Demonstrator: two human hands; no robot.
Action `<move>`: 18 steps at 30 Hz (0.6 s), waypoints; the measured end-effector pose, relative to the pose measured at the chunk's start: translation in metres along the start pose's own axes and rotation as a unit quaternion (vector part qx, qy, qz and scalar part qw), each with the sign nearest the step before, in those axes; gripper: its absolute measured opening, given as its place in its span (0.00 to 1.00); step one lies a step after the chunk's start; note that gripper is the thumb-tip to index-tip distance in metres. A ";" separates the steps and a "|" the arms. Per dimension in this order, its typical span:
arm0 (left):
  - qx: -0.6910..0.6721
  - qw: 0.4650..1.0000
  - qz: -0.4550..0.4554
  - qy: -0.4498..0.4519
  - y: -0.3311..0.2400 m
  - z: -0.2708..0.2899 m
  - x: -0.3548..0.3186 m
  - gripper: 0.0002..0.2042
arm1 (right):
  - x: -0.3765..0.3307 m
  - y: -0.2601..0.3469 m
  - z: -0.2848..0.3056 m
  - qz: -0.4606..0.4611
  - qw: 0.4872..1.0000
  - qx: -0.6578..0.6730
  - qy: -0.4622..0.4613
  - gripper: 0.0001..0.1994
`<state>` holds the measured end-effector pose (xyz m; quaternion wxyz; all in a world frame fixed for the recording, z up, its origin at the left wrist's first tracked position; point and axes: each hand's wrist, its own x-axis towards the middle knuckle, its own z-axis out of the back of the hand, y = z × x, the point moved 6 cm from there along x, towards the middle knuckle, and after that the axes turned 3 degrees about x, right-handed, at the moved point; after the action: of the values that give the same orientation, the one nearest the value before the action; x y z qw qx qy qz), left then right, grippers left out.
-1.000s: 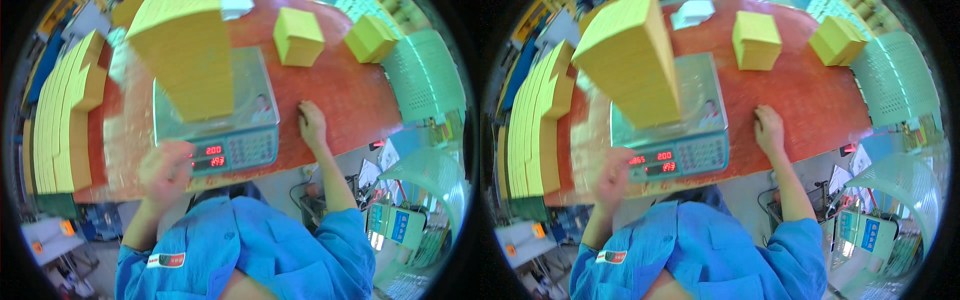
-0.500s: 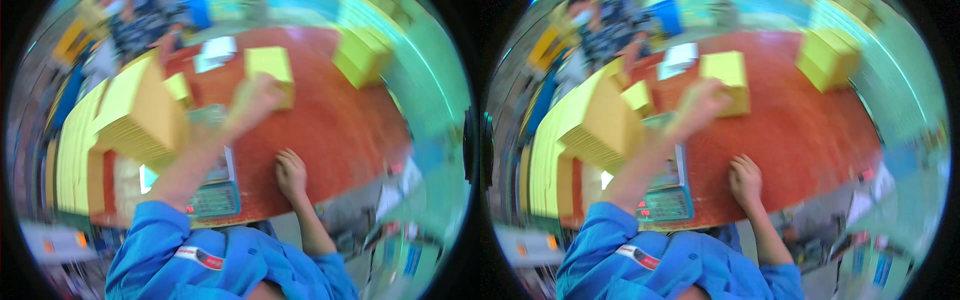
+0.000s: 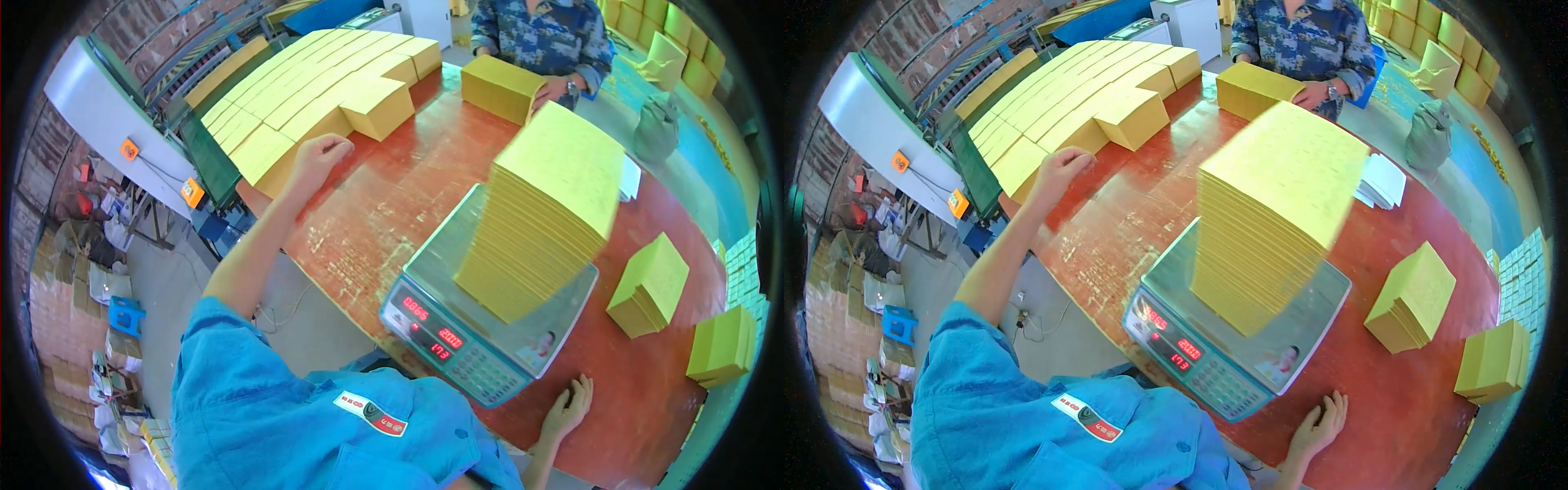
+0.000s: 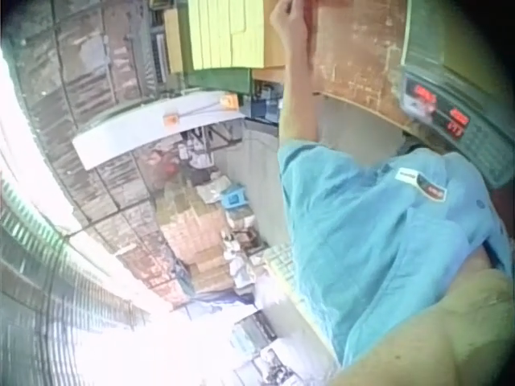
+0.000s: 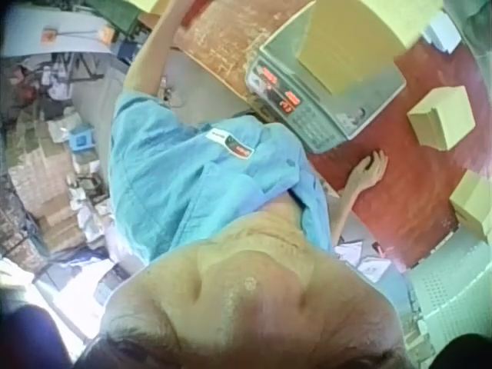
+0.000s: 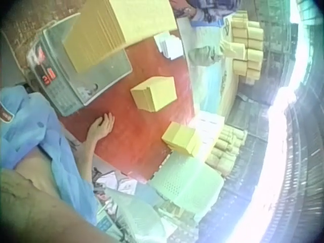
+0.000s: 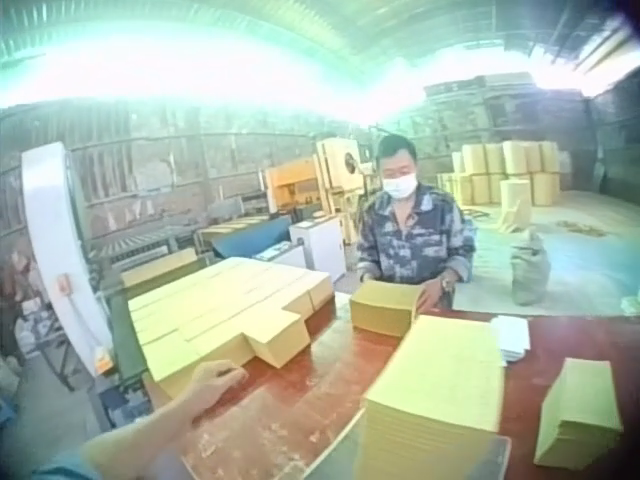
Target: Weighing yellow textured blocks on an industrial scale and stacking them.
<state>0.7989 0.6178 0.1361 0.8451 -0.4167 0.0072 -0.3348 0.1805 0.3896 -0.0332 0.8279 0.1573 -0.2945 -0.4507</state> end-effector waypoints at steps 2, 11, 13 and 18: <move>0.123 0.986 -0.111 -0.009 0.028 0.005 0.047 0.07 | 0.002 0.005 -0.001 -0.007 1.000 -0.015 0.001 0.12; 0.365 0.870 -0.308 0.119 0.108 -0.042 0.198 0.13 | -0.001 0.003 -0.006 -0.012 0.996 -0.088 -0.026 0.12; 0.365 0.867 -0.302 0.155 0.115 -0.044 0.205 0.10 | -0.002 0.008 -0.005 -0.019 0.994 -0.101 -0.029 0.12; 0.343 0.847 -0.368 0.171 0.137 -0.065 0.223 0.07 | -0.008 0.012 -0.003 -0.045 0.988 -0.146 -0.025 0.14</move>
<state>1.0293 0.5038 0.0565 0.7342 -0.0084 -0.1173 -0.6686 0.1867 0.4025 -0.0318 0.8130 0.0363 -0.2385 -0.5300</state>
